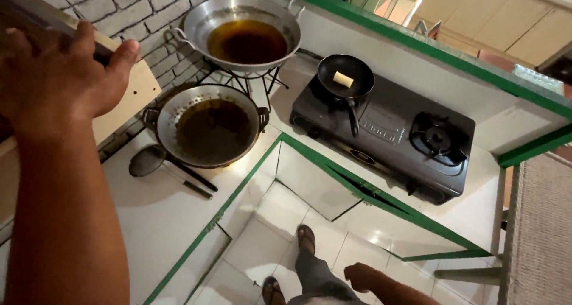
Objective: The person is preparing crepes by adding filling with a spoon, rolling them into cylinders, and greasing a pan on a stove.
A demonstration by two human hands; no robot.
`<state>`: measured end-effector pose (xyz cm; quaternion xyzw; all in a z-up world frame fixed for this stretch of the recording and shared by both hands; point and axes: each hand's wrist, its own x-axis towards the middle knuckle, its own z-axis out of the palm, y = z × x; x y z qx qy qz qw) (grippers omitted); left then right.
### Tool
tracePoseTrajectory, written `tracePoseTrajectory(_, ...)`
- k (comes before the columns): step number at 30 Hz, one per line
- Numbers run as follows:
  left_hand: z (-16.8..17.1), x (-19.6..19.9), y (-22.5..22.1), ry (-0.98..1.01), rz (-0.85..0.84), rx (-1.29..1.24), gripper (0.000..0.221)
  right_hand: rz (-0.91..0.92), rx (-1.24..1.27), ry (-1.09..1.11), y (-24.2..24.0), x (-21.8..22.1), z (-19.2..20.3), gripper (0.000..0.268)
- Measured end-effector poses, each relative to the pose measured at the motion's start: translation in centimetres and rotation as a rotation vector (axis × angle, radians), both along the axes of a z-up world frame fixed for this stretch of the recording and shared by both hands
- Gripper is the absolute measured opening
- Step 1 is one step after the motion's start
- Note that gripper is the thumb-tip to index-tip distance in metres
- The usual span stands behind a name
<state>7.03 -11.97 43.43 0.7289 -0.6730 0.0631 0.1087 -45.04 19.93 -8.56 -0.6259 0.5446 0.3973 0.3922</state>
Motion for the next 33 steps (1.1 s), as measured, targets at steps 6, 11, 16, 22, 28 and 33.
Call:
tracePoseTrajectory(6,0.5,-0.5,0.4,0.075,0.023,0.058,0.095,-0.004,-0.036,-0.034,-1.6,1.3,0.2,0.037)
tracePoseTrajectory(11,0.7,-0.6,0.5,0.049,0.038,0.013,0.094,-0.211,-0.018,0.011,-3.6,5.0,5.0,0.041)
tracePoseTrajectory(16,-0.6,0.4,-0.3,-0.007,-0.026,-0.091,0.089,-0.115,0.001,-0.026,-4.3,6.6,6.2,0.038)
tracePoseTrajectory(22,-1.8,1.2,-0.5,-0.139,-0.084,-0.271,0.077,-0.079,-0.034,-0.051,-3.3,5.8,5.1,0.042)
tracePoseTrajectory(28,-2.7,2.1,-1.3,-0.180,-0.117,-0.333,0.075,-0.080,0.018,-0.001,-2.7,5.2,5.4,0.044)
tracePoseTrajectory(33,-3.2,2.5,-1.6,-0.233,-0.115,-0.366,0.074,-0.059,0.004,0.009,-2.3,4.7,4.7,0.039)
